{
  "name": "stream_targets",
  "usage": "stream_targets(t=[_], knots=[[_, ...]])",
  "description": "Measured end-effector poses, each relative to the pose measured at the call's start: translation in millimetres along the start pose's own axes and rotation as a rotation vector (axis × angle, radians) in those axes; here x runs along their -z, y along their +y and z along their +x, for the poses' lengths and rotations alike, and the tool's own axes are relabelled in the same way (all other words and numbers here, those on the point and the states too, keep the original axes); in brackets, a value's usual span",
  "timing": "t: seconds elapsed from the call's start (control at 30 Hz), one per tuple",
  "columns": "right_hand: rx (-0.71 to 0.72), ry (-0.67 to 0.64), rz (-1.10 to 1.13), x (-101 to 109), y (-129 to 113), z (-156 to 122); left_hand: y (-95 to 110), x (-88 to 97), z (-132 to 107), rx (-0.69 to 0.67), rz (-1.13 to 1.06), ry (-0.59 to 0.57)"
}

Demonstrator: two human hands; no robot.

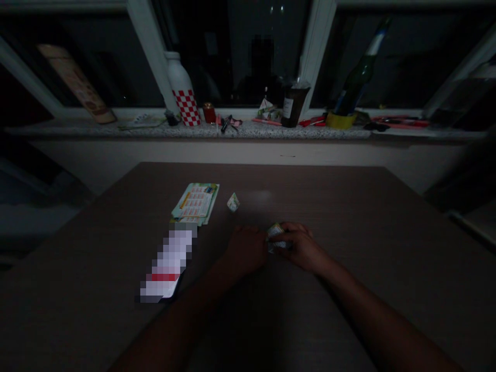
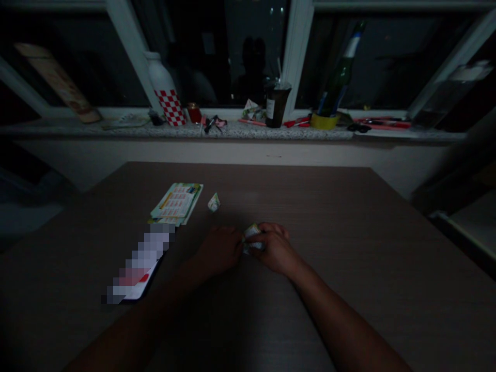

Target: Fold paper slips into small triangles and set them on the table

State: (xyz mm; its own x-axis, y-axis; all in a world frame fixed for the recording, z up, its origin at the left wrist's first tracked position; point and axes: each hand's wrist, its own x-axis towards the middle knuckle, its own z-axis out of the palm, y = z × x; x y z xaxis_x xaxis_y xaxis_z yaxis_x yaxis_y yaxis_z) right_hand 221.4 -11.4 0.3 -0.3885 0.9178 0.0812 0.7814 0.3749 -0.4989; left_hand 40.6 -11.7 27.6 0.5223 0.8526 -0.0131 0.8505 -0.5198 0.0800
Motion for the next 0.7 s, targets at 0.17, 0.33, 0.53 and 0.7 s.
stream_targets(t=[0.17, 0.33, 0.53, 0.7], knots=[[0.024, -0.031, 0.003, 4.2, -0.5, 0.2, 0.3, 0.1, 1.1, 0.013, -0.001, -0.009], [0.024, -0.031, -0.012, 4.6, 1.2, 0.8, 1.1, -0.2, 0.9, 0.017, -0.007, -0.007], [0.015, -0.016, -0.02, 2.0, 1.7, 0.1, 2.1, 3.0, 3.3, 0.05, -0.015, -0.018], [0.019, -0.013, -0.018, 1.5, 2.7, -0.3, -1.3, 4.5, 7.1, 0.048, -0.041, -0.069]])
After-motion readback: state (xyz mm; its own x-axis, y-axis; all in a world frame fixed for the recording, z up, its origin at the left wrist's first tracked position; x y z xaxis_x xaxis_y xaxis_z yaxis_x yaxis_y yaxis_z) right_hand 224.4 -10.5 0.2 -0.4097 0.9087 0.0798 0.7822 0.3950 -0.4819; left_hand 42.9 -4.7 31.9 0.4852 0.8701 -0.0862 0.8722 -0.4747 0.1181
